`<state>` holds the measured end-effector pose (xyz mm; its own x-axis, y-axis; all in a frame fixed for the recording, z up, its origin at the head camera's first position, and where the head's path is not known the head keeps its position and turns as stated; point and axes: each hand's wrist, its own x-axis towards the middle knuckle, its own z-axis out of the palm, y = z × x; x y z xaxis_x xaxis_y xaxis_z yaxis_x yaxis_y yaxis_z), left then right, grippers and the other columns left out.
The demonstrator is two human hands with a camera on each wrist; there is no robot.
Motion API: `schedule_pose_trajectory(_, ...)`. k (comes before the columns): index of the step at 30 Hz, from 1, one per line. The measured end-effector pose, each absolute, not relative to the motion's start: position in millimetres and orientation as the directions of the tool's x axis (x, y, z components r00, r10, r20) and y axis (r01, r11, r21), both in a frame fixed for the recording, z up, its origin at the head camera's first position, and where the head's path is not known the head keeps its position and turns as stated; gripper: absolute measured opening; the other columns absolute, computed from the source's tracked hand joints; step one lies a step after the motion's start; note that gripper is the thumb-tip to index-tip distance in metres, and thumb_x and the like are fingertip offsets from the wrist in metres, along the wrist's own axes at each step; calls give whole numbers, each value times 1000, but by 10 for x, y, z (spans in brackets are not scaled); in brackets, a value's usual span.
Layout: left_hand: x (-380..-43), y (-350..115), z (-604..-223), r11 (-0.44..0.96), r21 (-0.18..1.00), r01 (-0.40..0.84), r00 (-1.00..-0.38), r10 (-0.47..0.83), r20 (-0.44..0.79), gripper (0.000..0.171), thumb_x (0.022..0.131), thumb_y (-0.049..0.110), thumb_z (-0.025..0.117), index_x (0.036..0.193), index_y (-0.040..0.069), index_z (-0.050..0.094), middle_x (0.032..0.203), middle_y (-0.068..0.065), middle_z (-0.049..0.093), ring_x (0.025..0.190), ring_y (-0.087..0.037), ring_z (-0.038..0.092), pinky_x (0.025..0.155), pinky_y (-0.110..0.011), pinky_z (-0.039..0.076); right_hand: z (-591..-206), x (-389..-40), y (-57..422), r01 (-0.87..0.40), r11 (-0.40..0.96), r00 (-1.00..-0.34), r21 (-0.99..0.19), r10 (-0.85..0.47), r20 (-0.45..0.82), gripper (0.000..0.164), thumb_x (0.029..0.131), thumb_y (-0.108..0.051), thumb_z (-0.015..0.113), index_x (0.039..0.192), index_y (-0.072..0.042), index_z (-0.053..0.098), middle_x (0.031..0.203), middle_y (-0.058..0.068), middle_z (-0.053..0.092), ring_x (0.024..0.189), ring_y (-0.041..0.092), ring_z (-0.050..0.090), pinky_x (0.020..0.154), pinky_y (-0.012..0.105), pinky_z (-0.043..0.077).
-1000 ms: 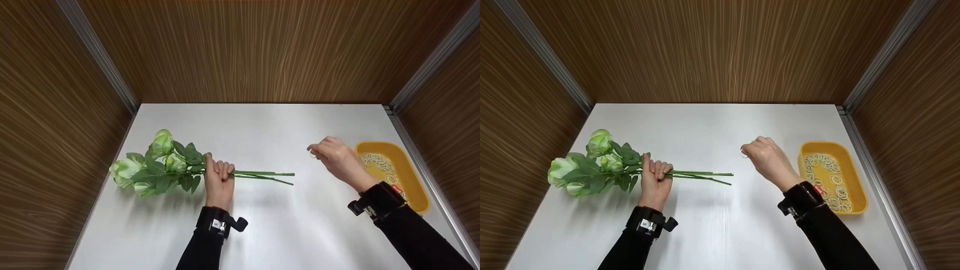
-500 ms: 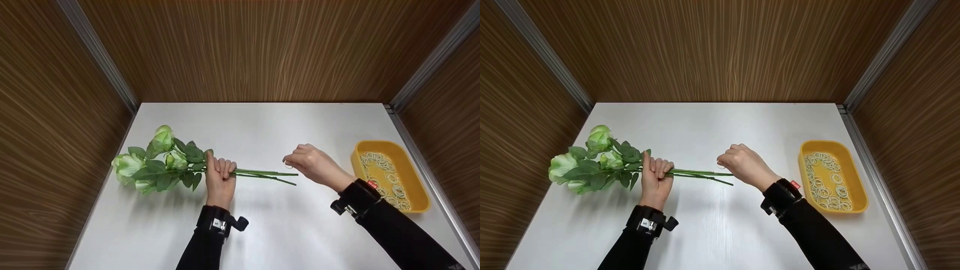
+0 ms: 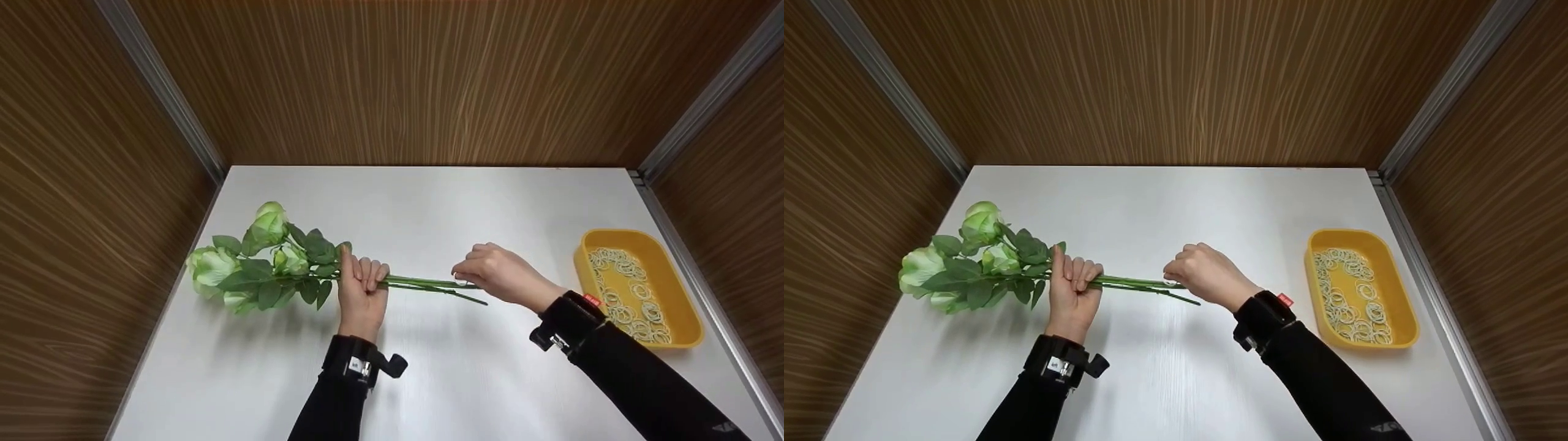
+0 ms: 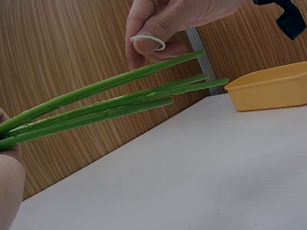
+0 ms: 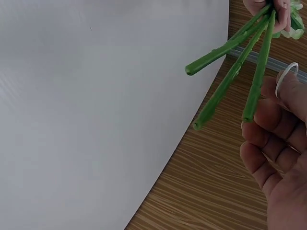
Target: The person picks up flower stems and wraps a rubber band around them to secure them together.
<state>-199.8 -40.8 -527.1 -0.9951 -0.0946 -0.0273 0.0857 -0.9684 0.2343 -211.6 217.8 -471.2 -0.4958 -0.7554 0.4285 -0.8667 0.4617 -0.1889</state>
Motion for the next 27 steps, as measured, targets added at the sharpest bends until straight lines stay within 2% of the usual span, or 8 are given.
schedule_pose_trajectory(17, -1990, -386, -5262, -971, 227, 76, -997, -71, 28, 60, 110, 40, 44, 57, 15, 37, 45, 4, 33, 40, -10, 34, 52, -21, 33, -4769, -2104, 2163, -791, 501, -605, -350, -726, 328, 4, 92, -5, 75, 95, -7, 78, 84, -2, 76, 73, 15, 59, 68, 32, 50)
schedule_pose_trajectory(22, -1990, -382, -5254, -972, 215, 95, -995, -85, 54, 59, 110, 42, 43, 58, 15, 37, 45, 4, 33, 40, -10, 33, 52, -21, 33, -4799, -2090, 2164, -777, 515, -625, -362, -704, 339, 4, 92, -7, 76, 95, -8, 79, 85, -2, 76, 72, 14, 59, 67, 31, 49)
schedule_pose_trajectory(27, -1995, -363, -5236, -975, 194, 110, -993, -102, 54, 59, 109, 43, 42, 58, 14, 37, 46, 3, 33, 40, -10, 34, 52, -22, 33, -4844, -2083, 2160, -777, 522, -628, -353, -682, 375, 10, 88, 0, 78, 96, -6, 79, 84, -1, 75, 72, 15, 61, 67, 33, 51)
